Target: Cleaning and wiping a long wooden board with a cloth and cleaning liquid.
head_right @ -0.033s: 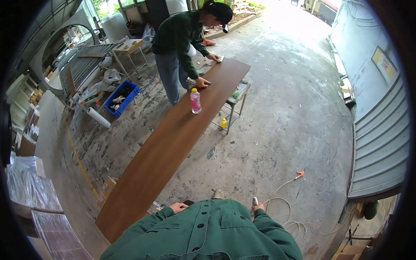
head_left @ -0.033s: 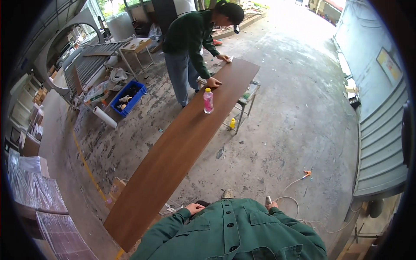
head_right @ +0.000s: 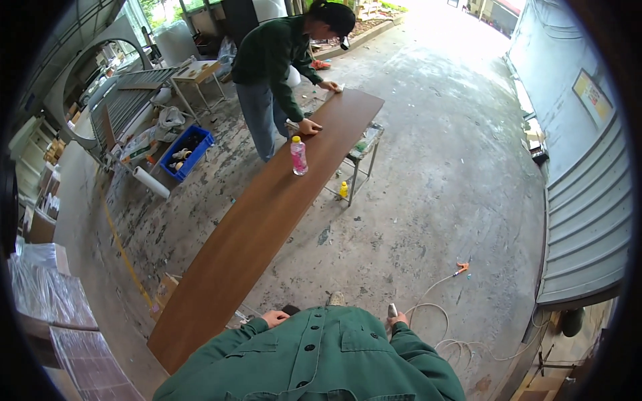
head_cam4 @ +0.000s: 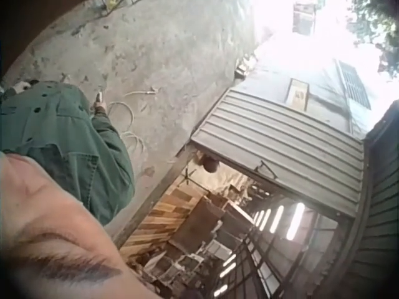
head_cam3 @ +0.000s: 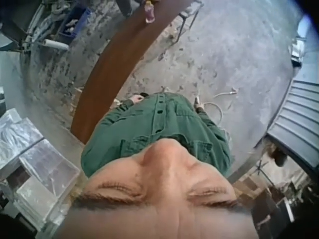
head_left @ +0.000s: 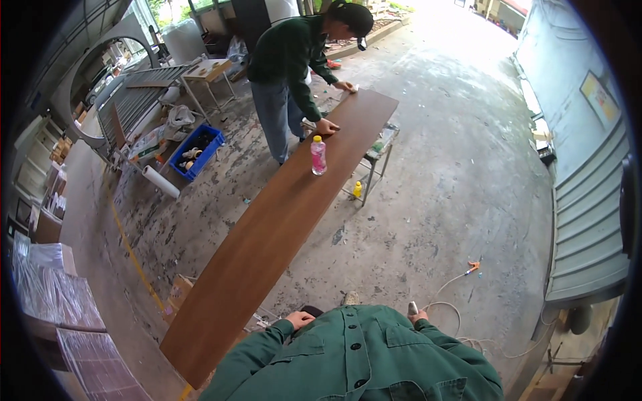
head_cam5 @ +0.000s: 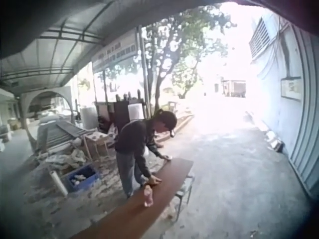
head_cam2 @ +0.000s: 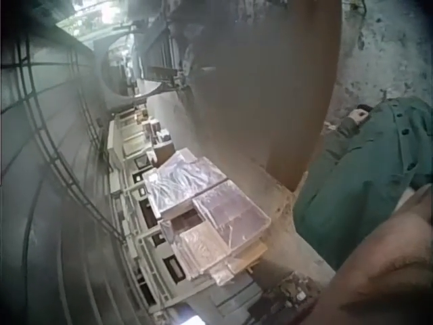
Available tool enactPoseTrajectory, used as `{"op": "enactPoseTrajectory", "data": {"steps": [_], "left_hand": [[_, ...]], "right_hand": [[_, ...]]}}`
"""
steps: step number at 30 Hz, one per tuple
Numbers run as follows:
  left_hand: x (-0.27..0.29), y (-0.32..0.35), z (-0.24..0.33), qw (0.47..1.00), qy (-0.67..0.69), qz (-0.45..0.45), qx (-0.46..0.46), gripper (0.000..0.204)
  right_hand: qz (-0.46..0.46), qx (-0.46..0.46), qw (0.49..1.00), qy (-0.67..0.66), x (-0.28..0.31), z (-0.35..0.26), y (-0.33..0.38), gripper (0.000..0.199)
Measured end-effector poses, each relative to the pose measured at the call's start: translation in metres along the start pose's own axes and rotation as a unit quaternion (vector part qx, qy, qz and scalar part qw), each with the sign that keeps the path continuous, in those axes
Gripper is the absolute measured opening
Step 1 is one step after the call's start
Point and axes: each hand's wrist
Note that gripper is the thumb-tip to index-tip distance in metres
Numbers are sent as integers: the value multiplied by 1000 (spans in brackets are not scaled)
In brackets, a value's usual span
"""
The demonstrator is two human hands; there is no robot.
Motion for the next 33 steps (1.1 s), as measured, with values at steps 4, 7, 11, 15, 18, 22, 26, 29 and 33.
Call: {"op": "enactPoseTrajectory", "data": {"steps": [4, 7, 11, 15, 18, 22, 26, 29, 33], "left_hand": [[7, -25, 59, 991, -122, 47, -37, 30], [18, -38, 87, 984, -167, 62, -4, 41], [41, -48, 113, 982, -183, -20, 46, 44], [61, -73, 158, 988, -142, -18, 55, 43], [77, -106, 192, 995, 6, -68, 75, 39], [100, -171, 168, 993, -114, -7, -22, 26], [139, -231, 182, 981, -182, -68, 15, 23], [172, -259, 221, 975, -203, -91, 15, 23], [199, -291, 239, 962, -242, -131, -1, 22]], "right_hand": [[24, -25, 999, -41, 10, 16, -34, 39], [61, 10, 990, -123, 38, -25, -37, 33], [95, 31, 989, -112, 52, -59, -44, 33], [64, -7, 984, -168, 37, -57, -60, 29], [60, -25, 986, -150, 17, -18, -82, 29], [12, -81, 994, -72, 40, -73, -95, 44], [-16, -24, 999, -18, 66, -126, -153, 40], [81, 9, 995, -60, 96, -182, -205, 32], [148, 99, 980, -86, 130, -260, -270, 26]]}}
Point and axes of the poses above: each hand's wrist, its own y-axis away from the middle knuckle, its own x-axis out of the back of the hand, z = x × y, and after that the axes turned 11 degrees about x, right-handed
